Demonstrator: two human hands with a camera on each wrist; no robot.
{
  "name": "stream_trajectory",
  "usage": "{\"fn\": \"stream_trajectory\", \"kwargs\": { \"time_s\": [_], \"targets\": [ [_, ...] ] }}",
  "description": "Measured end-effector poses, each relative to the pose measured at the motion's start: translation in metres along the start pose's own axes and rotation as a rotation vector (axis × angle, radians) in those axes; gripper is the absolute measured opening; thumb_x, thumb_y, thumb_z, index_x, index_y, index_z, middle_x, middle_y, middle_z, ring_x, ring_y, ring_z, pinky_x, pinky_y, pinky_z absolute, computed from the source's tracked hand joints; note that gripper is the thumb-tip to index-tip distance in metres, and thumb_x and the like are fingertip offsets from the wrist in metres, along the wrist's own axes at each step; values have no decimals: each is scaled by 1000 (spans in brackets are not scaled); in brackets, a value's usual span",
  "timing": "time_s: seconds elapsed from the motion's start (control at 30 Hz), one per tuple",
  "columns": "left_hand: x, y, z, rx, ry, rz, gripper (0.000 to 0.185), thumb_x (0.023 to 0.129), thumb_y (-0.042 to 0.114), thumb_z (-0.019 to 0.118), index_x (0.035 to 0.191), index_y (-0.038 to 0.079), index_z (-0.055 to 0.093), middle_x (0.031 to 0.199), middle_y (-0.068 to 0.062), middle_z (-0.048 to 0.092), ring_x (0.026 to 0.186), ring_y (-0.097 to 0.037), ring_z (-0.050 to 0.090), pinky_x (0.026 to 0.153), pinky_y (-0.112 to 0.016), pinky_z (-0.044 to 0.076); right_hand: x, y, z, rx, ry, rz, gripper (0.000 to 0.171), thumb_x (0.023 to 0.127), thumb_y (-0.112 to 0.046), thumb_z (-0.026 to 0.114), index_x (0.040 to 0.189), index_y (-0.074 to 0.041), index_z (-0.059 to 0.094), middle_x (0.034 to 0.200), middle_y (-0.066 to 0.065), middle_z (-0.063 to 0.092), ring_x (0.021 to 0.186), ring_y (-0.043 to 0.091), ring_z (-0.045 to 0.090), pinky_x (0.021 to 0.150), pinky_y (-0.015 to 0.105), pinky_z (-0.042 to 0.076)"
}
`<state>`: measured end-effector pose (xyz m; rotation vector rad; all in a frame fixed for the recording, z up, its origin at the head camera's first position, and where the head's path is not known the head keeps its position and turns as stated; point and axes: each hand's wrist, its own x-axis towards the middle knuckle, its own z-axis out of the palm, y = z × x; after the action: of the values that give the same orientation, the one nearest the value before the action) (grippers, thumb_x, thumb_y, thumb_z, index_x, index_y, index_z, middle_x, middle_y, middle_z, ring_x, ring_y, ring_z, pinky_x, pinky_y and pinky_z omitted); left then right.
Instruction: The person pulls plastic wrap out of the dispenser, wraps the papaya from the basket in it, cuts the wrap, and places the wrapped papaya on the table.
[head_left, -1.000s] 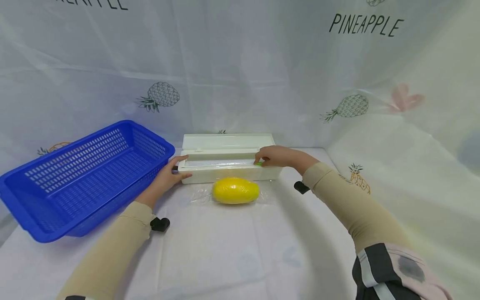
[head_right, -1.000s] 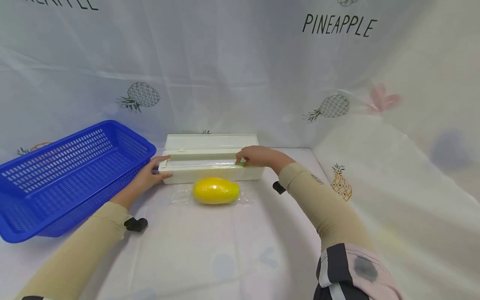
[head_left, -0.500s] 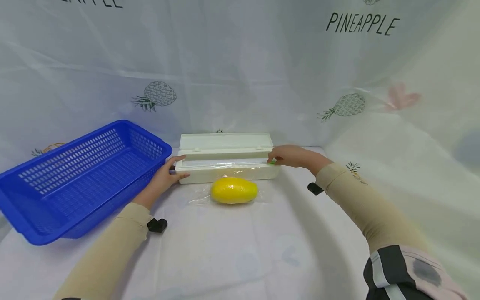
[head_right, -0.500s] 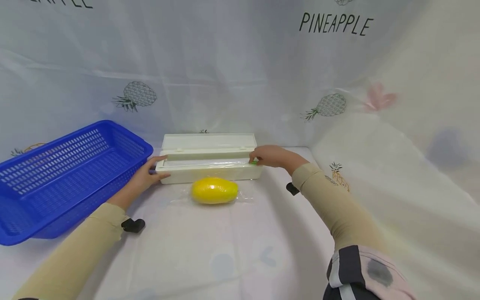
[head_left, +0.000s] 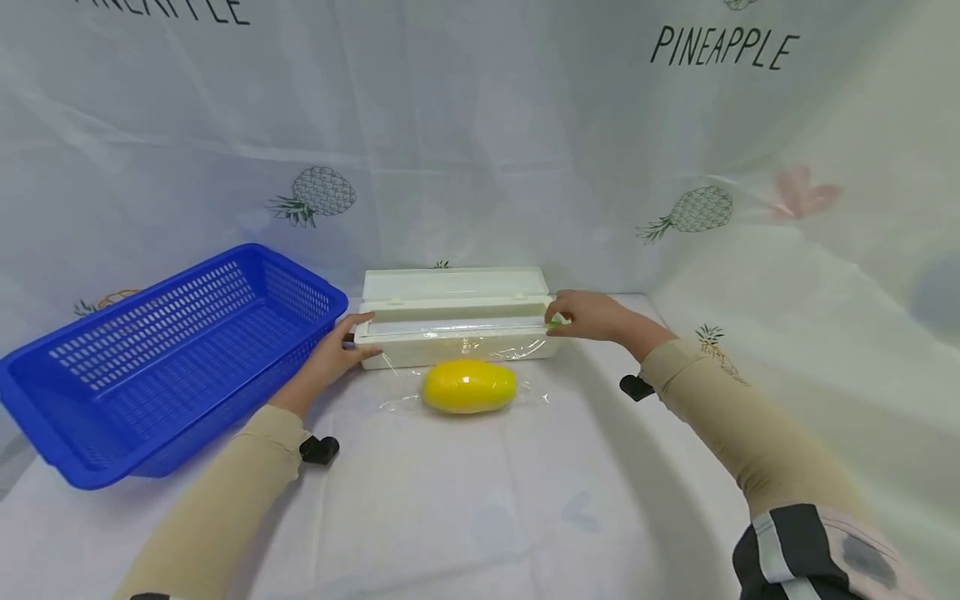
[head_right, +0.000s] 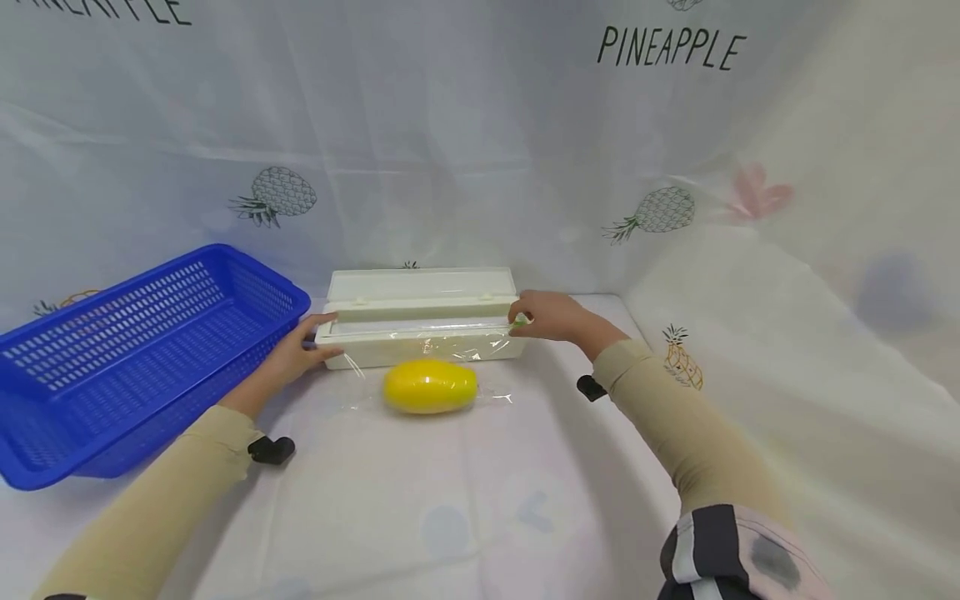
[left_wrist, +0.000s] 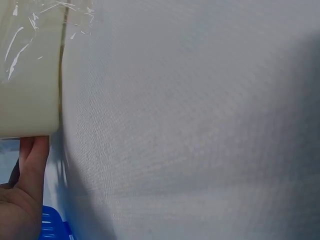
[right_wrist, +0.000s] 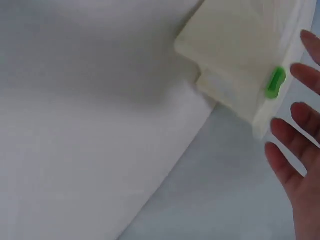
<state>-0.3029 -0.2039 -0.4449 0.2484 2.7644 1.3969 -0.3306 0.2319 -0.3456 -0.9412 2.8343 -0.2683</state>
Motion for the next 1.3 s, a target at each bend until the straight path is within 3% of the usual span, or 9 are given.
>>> {"fn": "stream_trajectory", "kwargs": {
  "time_s": [0.13,0.3,0.6,0.77,0.87,1.0,1.13,1.2,1.3],
  "targets": [
    [-1,1,0,-7,8,-11,74,90,23,72,152,16,33,144,-26,38,116,-38,44,78,-40,46,15,-28,12,-85,83,-31,40,85,-43,74,112,-14,68,103,1,59,94,21,56,81,37,48],
    [-1,2,0,-13,7,-17,75,89,26,73,152,17,34,144,-25,38,116,-37,45,77,-38,46,34,-54,29,-102,124,-69,46,86,-42,74,119,-11,65,109,3,61,100,22,55,89,40,45],
    [-1,6,-2,-153,-34,-104,78,88,25,75,154,23,32,151,-26,29,132,-44,35,92,-47,48,50,-61,37,70,110,-30,17,88,-20,74,104,-14,71,101,-2,61,95,18,58,84,32,50],
    [-2,9,-4,-255,-73,-196,79,91,21,72,155,29,28,149,-30,28,124,-40,44,91,-41,49,53,-58,35,163,90,-16,9,88,-16,75,95,-14,71,96,-2,60,92,18,56,82,31,51],
    [-5,13,-8,-369,-117,-216,78,93,14,68,156,27,23,150,-31,23,122,-39,45,97,-42,47,56,-58,33,241,69,0,5,87,-13,75,90,-13,70,94,0,59,91,20,56,80,31,51],
    [-9,13,-12,-466,-148,-217,77,95,13,64,157,22,20,153,-31,16,131,-44,37,106,-51,37,59,-57,31,317,46,16,5,87,-11,74,88,-9,70,93,2,58,90,21,55,79,29,51],
    [-16,13,-9,-326,-72,-192,74,94,22,67,156,20,25,151,-30,25,131,-44,39,101,-49,44,58,-56,31,368,57,5,7,86,-6,74,85,-7,67,88,3,60,83,21,54,75,29,51],
    [-24,19,-8,-178,-14,-162,75,93,26,69,155,15,28,146,-30,34,127,-43,43,93,-47,49,58,-56,31,391,57,5,10,86,-3,74,83,-8,65,85,4,60,80,21,54,72,29,51],
    [-38,28,-5,48,97,-139,76,88,31,74,150,10,34,126,-28,52,107,-40,56,79,-43,51,57,-57,29,419,41,12,12,86,0,73,84,-8,64,83,5,61,78,21,55,71,29,52]
  ]
}}
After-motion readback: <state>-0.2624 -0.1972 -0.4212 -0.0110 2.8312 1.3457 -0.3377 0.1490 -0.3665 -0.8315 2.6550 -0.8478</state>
